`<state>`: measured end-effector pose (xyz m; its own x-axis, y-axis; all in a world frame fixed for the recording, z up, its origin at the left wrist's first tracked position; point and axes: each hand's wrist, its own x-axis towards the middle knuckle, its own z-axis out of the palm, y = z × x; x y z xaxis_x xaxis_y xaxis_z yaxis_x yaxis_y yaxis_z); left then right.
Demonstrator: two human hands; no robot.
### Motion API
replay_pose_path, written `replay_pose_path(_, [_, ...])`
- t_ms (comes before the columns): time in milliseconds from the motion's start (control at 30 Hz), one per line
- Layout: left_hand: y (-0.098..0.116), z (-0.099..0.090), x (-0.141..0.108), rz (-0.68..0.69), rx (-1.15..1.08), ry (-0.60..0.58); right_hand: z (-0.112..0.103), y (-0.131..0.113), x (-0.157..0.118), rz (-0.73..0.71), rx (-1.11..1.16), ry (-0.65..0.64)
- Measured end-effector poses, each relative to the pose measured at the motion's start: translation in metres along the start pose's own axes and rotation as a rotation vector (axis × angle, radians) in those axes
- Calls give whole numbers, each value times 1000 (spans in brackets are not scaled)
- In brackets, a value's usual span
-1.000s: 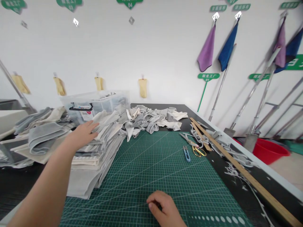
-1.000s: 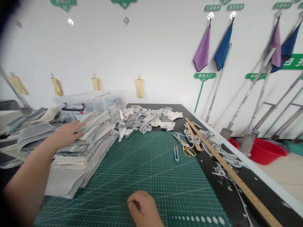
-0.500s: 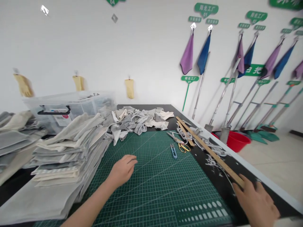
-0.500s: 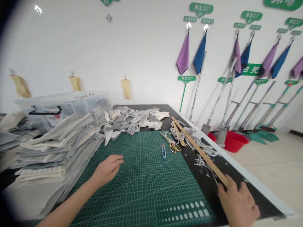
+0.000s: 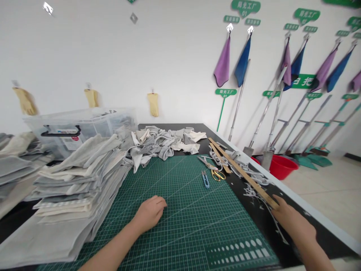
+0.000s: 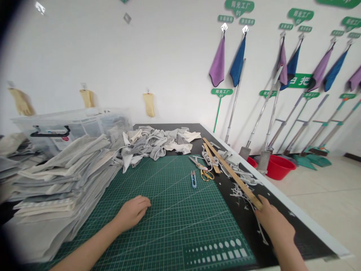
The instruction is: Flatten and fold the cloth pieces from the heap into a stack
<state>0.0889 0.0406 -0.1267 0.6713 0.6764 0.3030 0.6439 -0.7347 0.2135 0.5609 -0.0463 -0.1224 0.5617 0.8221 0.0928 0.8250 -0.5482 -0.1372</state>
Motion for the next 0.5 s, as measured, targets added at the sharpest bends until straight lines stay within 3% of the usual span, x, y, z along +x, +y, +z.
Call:
replay_pose_path(300, [-1, -4, 1, -34, -56, -13, -22, -21, 5, -5, -10, -168])
replay_pose_path(500, [-7, -5, 0, -46, -74, -12, -30, -21, -3, -31, -14, -170])
